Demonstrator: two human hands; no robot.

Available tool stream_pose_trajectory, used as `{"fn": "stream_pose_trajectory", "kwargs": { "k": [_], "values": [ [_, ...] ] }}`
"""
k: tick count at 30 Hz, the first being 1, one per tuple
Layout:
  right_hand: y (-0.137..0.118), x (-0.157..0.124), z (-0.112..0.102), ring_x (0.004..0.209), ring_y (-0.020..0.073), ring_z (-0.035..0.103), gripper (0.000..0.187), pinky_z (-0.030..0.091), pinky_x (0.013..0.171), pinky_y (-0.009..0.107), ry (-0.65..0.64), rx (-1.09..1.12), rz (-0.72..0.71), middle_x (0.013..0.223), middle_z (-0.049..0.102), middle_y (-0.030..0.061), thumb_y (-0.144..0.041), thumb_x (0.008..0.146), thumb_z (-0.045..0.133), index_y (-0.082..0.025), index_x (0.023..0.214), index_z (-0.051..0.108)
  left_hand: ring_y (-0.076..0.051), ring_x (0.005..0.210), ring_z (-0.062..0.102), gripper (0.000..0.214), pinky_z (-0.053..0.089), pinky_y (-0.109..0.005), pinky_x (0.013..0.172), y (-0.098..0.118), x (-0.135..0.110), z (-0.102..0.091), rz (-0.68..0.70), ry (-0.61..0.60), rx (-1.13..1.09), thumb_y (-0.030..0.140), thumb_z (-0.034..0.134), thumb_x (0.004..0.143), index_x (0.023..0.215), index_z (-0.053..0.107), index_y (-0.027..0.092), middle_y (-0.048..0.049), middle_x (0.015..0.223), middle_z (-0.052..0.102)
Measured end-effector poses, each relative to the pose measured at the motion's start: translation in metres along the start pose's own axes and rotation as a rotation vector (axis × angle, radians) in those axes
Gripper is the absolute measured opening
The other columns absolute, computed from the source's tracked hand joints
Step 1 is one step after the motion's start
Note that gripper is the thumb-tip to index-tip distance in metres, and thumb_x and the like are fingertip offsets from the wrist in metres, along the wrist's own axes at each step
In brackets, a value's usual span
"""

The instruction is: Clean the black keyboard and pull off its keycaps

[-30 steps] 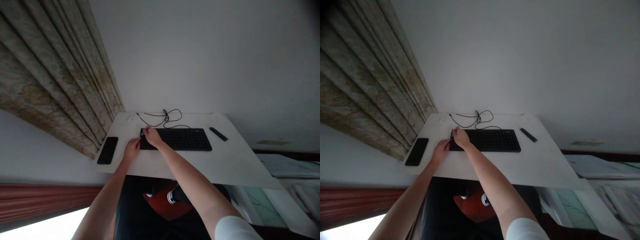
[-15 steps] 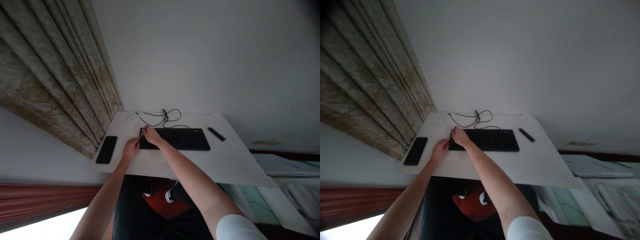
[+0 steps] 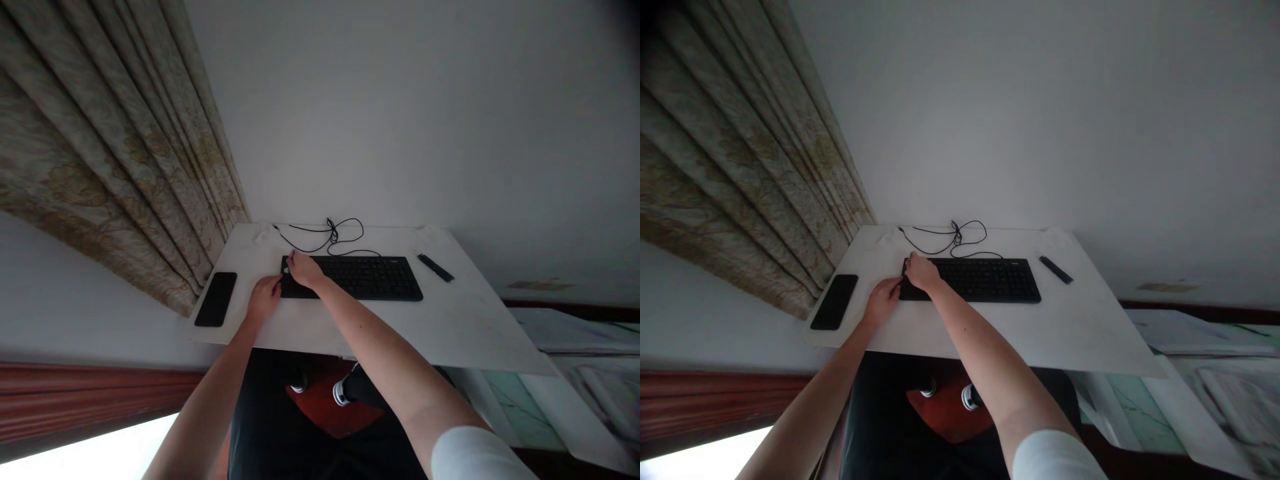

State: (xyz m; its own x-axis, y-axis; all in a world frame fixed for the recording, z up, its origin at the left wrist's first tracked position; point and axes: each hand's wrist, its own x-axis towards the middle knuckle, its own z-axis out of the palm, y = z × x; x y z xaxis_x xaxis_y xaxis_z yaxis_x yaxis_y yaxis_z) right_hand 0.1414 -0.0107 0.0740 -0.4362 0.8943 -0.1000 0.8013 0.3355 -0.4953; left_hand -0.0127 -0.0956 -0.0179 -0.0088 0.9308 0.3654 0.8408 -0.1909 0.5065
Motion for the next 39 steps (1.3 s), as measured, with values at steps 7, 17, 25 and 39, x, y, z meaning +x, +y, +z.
{"fn": "stream_pose_trajectory", "kwargs": {
  "k": [7,17,25,39],
  "values": [
    [0.022,-0.005,-0.022,0.103,0.0317,0.07,0.029,0.05,0.084,0.038,0.021,-0.074,0.069,0.107,0.072,0.0207,-0.029,0.104,0.035,-0.014,0.119,0.055,-0.025,0.113,0.066,0.036,0.053,-0.047,0.105,0.001,0.001,0.0,-0.005,0.009,0.001,0.017,0.049,0.094,0.124,0.069,0.018,-0.0104,0.119,0.073],
    [0.024,-0.012,-0.02,0.105,0.0347,0.069,0.029,0.05,0.085,0.042,-0.009,-0.084,0.064,0.112,0.071,0.0224,-0.026,0.103,0.037,-0.014,0.122,0.054,-0.023,0.113,0.067,0.035,0.053,-0.045,0.106,0.001,-0.001,-0.001,-0.002,0.014,-0.007,0.02,0.049,0.096,0.125,0.068,0.021,-0.0086,0.119,0.073],
    [0.023,-0.014,-0.025,0.107,0.0283,0.069,0.031,0.049,0.088,0.035,-0.008,0.013,0.0,0.109,0.073,0.0182,-0.029,0.106,0.032,-0.014,0.119,0.055,-0.024,0.113,0.066,0.036,0.053,-0.045,0.105,-0.001,0.0,0.0,0.008,0.02,-0.007,0.021,0.048,0.096,0.126,0.068,0.021,-0.0087,0.12,0.073],
    [0.041,-0.028,-0.035,0.107,0.0295,0.069,0.033,0.05,0.086,0.036,-0.002,-0.038,0.053,0.11,0.073,0.017,-0.03,0.106,0.03,-0.015,0.123,0.054,-0.025,0.115,0.066,0.036,0.053,-0.046,0.105,-0.001,0.0,0.001,0.01,0.019,0.03,0.023,0.046,0.096,0.125,0.068,0.019,-0.0099,0.12,0.073]
  ]
}}
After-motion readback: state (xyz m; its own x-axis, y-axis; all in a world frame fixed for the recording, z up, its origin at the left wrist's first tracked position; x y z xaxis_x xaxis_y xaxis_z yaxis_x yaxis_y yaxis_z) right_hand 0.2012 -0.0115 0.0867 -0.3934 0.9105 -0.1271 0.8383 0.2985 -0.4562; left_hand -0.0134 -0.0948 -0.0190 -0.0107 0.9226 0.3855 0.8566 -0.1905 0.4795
